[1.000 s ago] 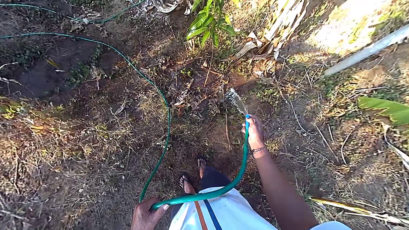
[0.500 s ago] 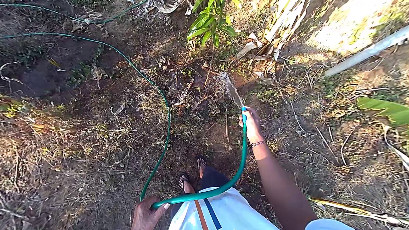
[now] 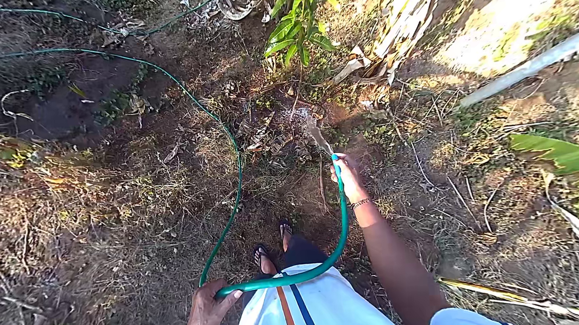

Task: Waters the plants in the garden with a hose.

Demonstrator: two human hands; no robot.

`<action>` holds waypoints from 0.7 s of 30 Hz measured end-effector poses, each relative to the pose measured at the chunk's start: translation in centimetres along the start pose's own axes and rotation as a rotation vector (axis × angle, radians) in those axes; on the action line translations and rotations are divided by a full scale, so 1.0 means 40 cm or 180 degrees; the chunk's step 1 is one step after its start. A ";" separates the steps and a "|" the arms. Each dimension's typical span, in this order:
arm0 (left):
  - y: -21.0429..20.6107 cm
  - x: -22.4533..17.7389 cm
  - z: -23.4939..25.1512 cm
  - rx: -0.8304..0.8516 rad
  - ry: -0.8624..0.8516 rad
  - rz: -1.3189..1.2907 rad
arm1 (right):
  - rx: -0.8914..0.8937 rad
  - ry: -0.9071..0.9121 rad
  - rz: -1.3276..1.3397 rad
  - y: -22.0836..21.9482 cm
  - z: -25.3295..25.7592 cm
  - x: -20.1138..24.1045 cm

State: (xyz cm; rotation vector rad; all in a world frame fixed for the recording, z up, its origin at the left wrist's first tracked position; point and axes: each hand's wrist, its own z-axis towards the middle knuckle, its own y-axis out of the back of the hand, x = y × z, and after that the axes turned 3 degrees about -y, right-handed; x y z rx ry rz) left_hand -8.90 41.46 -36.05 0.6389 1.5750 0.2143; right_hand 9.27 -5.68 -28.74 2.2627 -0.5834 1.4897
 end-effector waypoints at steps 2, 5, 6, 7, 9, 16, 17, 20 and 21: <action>-0.002 -0.001 -0.001 0.0005 0.0022 0.0001 | 0.0067 -0.0105 -0.0159 -0.007 -0.005 -0.003; 0.001 -0.003 0.000 -0.0017 0.0013 -0.0023 | 0.0022 -0.0229 -0.0283 -0.012 -0.011 -0.019; 0.002 -0.004 -0.001 -0.0031 -0.0002 -0.0025 | -0.0015 -0.0276 -0.0291 -0.008 -0.012 -0.027; 0.004 -0.002 -0.002 -0.0040 -0.0025 -0.0022 | -0.0050 -0.0338 -0.0293 -0.004 -0.013 -0.035; 0.004 0.003 -0.005 -0.0065 -0.0052 -0.0022 | -0.0129 -0.0448 -0.0258 0.008 -0.013 -0.050; -0.005 0.003 -0.006 -0.0015 0.0070 -0.0059 | -0.0119 -0.0574 -0.0392 0.023 -0.027 -0.054; -0.006 0.001 -0.003 0.0012 0.0078 -0.0055 | -0.0034 -0.0558 -0.0390 0.018 -0.030 -0.046; -0.001 -0.008 0.004 0.0063 0.0064 -0.0014 | 0.0226 -0.0448 -0.0336 -0.003 -0.029 -0.023; 0.003 -0.012 0.007 0.0068 0.0028 -0.0003 | 0.0285 -0.0385 -0.0311 -0.010 -0.026 -0.016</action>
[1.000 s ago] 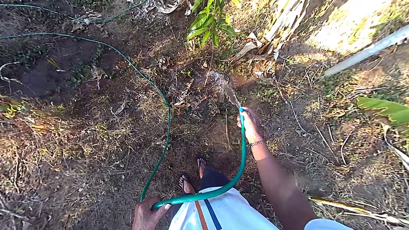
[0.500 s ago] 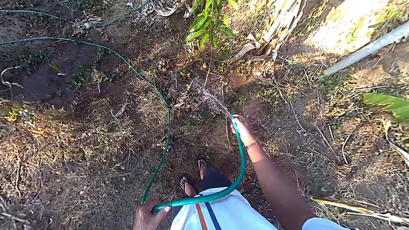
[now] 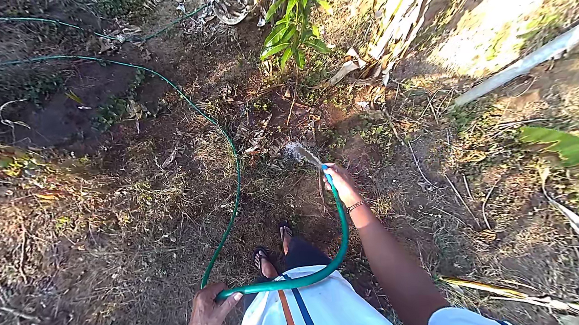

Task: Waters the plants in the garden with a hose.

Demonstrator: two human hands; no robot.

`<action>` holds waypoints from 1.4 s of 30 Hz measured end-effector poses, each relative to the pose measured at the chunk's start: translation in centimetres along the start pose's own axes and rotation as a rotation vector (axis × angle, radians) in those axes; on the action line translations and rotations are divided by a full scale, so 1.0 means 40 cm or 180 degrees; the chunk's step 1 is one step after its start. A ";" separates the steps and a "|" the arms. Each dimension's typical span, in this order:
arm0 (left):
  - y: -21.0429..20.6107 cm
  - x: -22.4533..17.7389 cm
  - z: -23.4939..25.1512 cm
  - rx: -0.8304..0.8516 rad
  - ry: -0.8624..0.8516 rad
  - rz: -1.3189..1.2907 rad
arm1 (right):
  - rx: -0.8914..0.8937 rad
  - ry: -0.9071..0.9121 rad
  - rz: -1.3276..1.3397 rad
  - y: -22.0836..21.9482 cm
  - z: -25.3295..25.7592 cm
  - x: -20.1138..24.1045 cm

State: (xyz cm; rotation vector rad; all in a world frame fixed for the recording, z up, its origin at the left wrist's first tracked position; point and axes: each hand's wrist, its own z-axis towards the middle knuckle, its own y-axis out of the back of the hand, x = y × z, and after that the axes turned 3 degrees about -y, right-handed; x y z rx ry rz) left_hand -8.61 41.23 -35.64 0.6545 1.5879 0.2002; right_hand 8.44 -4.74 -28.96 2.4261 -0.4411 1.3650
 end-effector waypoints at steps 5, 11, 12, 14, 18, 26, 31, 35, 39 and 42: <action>0.005 0.004 0.005 -0.0048 -0.0088 0.0027 | 0.0028 0.0498 0.0196 -0.008 0.023 0.029; 0.001 0.021 -0.001 -0.0060 -0.0107 0.0057 | -0.0275 0.0710 0.0417 0.009 0.033 0.047; 0.002 0.019 -0.001 -0.0053 -0.0093 0.0055 | -0.0325 0.0725 0.0454 0.012 0.035 0.046; 0.003 0.016 0.000 -0.0061 -0.0044 0.0049 | -0.0405 0.0741 0.0516 0.016 0.036 0.046; 0.006 0.011 0.005 -0.0092 0.0014 0.0072 | -0.0537 0.0754 0.0640 0.026 0.035 0.043; 0.005 0.012 0.020 -0.0089 -0.0043 0.0072 | -0.0789 0.0710 0.0760 0.055 0.019 0.043; 0.005 0.010 0.026 -0.0062 -0.0107 0.0076 | -0.0990 0.0667 0.0824 0.073 0.011 0.031; 0.002 0.008 0.031 -0.0081 -0.0187 0.0069 | -0.1103 0.0680 0.0956 0.082 -0.006 0.031; -0.003 0.016 0.030 -0.0061 -0.0200 0.0071 | -0.1154 0.0661 0.0993 0.098 -0.009 0.014; -0.005 0.020 0.031 -0.0028 -0.0189 0.0052 | -0.1218 0.0658 0.1044 0.113 -0.014 0.002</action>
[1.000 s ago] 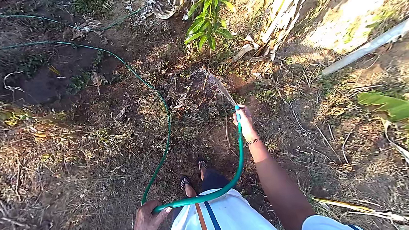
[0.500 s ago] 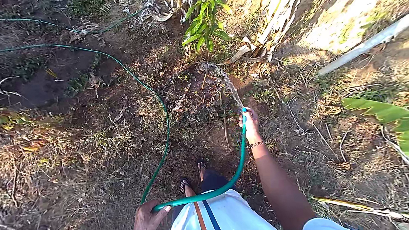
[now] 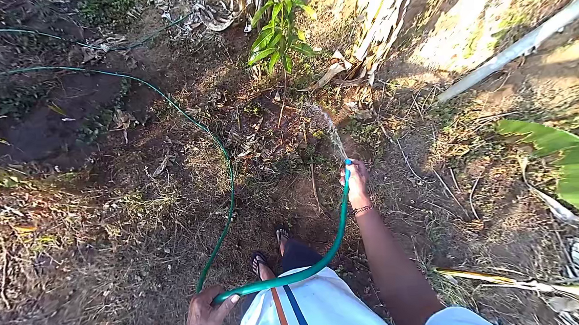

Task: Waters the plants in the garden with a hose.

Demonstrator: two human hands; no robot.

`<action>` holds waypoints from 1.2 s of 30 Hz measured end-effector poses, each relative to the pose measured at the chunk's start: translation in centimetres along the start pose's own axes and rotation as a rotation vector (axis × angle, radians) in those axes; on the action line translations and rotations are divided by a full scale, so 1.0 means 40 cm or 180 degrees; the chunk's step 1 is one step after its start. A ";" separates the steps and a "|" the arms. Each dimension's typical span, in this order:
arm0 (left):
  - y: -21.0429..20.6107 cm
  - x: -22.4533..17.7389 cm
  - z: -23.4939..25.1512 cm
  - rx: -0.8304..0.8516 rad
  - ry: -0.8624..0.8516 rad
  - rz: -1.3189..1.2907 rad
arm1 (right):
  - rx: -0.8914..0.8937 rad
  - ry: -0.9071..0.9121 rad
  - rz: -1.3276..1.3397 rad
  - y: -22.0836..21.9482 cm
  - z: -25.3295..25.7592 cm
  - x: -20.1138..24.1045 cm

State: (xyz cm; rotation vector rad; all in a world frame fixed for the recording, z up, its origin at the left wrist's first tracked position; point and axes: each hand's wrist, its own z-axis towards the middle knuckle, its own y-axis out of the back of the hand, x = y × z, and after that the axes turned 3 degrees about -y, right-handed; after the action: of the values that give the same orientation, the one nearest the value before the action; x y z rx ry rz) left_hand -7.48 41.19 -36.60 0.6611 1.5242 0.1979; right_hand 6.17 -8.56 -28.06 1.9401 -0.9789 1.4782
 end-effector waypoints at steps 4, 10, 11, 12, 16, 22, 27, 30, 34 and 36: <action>-0.003 0.003 0.000 0.0022 0.0031 -0.0011 | -0.0144 -0.0060 0.0003 0.020 -0.009 -0.003; -0.003 0.002 0.004 0.0090 0.0073 0.0030 | -0.0270 -0.0102 -0.0036 0.048 -0.015 -0.011; -0.003 0.001 0.005 0.0101 0.0069 0.0029 | -0.0263 -0.0094 -0.0003 0.052 -0.016 -0.012; -0.002 -0.001 0.005 0.0114 0.0054 0.0025 | -0.0243 -0.0091 0.0016 0.055 -0.017 -0.013; 0.000 -0.002 0.006 0.0150 0.0011 0.0029 | -0.0233 -0.0144 0.0007 0.067 -0.016 -0.017; 0.000 -0.012 0.005 0.0138 -0.0036 -0.0015 | -0.0330 -0.0247 -0.0004 0.063 -0.019 -0.015; -0.002 -0.006 -0.002 0.0124 -0.0041 -0.0016 | -0.0289 -0.0455 -0.0234 0.064 -0.013 -0.043; -0.004 -0.004 -0.004 0.0105 -0.0040 0.0000 | -0.0239 -0.0519 -0.0442 0.067 -0.013 -0.067; 0.000 -0.002 -0.008 0.0065 -0.0023 0.0025 | -0.0169 -0.0630 -0.0523 0.064 -0.014 -0.096; 0.001 -0.002 -0.005 0.0058 0.0014 0.0040 | -0.0164 -0.0662 -0.0590 0.072 -0.002 -0.124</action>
State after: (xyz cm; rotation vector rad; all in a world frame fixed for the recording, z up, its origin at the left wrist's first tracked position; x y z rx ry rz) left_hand -7.68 41.23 -36.48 0.6852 1.5279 0.1954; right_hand 3.13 -9.08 -32.87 2.1155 -0.8862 1.1565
